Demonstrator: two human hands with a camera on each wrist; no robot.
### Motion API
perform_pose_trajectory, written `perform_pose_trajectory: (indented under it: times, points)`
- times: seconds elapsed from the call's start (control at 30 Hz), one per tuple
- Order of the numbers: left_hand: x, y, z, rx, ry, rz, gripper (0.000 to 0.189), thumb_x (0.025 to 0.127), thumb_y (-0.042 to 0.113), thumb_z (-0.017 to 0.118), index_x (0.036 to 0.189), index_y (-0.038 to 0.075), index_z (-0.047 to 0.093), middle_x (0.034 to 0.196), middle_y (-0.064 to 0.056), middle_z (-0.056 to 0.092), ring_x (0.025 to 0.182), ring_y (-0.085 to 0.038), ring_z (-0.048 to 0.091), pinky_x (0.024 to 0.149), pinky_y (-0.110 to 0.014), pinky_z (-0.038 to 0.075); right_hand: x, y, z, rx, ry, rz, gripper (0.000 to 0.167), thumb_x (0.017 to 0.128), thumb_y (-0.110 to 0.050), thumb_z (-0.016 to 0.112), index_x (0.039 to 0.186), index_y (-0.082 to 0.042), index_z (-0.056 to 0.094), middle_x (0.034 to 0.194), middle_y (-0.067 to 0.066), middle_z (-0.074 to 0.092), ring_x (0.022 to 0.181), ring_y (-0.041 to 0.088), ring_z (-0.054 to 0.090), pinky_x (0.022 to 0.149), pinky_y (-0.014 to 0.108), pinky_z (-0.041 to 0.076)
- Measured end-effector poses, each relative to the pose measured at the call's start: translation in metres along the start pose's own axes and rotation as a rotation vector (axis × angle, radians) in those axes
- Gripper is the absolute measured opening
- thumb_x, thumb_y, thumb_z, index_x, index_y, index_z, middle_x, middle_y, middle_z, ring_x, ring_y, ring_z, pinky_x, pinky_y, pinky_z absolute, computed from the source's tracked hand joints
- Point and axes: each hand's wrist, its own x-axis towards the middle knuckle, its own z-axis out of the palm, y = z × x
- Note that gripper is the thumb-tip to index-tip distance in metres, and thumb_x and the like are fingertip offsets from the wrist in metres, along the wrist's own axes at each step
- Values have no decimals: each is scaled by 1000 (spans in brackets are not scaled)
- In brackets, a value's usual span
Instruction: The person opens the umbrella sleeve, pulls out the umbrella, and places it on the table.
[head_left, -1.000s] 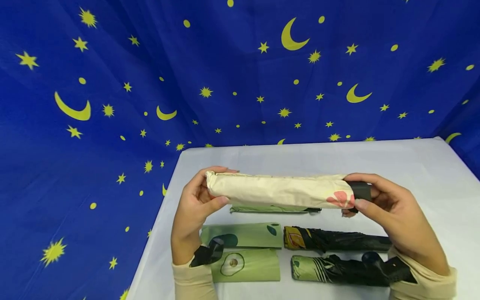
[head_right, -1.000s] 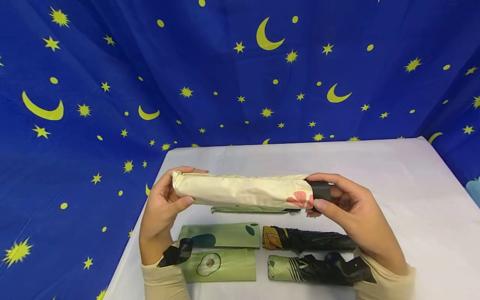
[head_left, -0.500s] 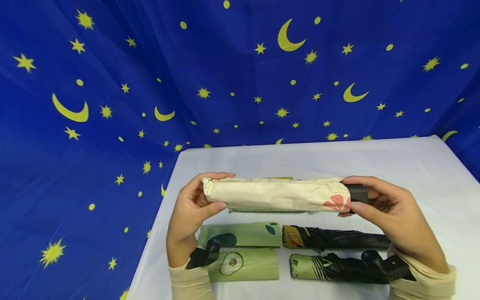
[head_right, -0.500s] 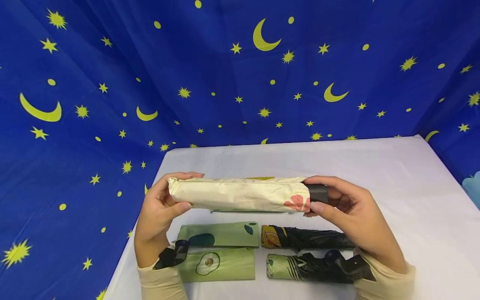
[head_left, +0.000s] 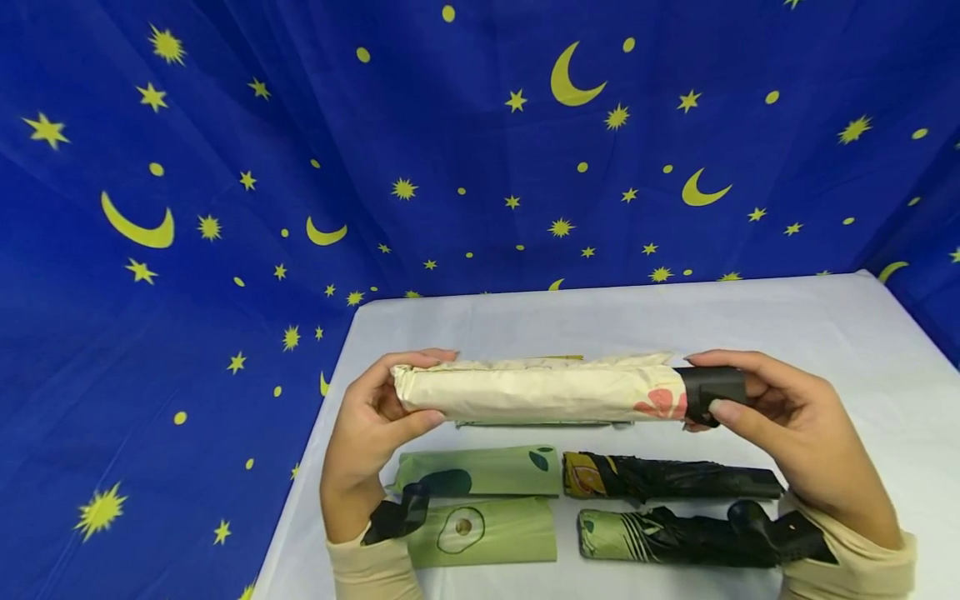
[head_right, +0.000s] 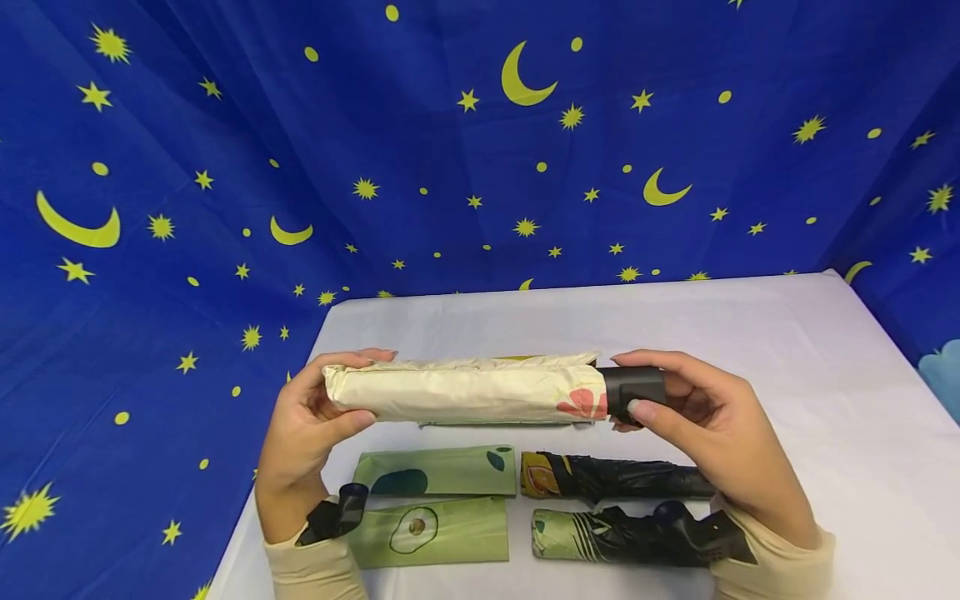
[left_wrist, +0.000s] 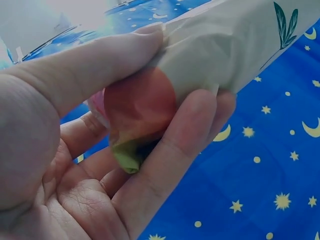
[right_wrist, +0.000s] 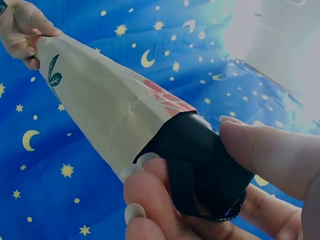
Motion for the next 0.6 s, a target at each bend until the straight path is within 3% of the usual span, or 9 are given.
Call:
perform_pose_trajectory:
  times: [0.1,0.33,0.5,0.6]
  points:
    - [-1,2,0,9,6,-7,49,88,-14,71,132,-16,50,139,-30,54,117,-33,63,82,-33,60,0,1,-1,10,1,-3,49,88,32,47,135,20,49,111,25,69,81,29,74,74,31,60]
    - [-4,5,-1,15,33,5,49,87,-15,72,131,-18,50,138,-31,55,118,-34,63,82,-32,60,0,-3,5,-205,63,83,56,80,27,67,133,11,58,105,13,73,78,20,72,59,26,53]
    - [-5,5,-1,2,33,11,49,87,-15,72,131,-17,51,139,-30,55,119,-33,62,83,-32,60,0,-2,7,-198,85,56,54,79,27,70,131,12,60,105,13,74,75,18,71,55,27,51]
    - [-4,5,0,2,27,17,49,87,-15,72,132,-16,51,139,-30,55,119,-33,63,83,-33,60,0,-3,8,-187,108,66,55,79,28,69,131,14,59,106,13,74,81,19,73,60,25,56]
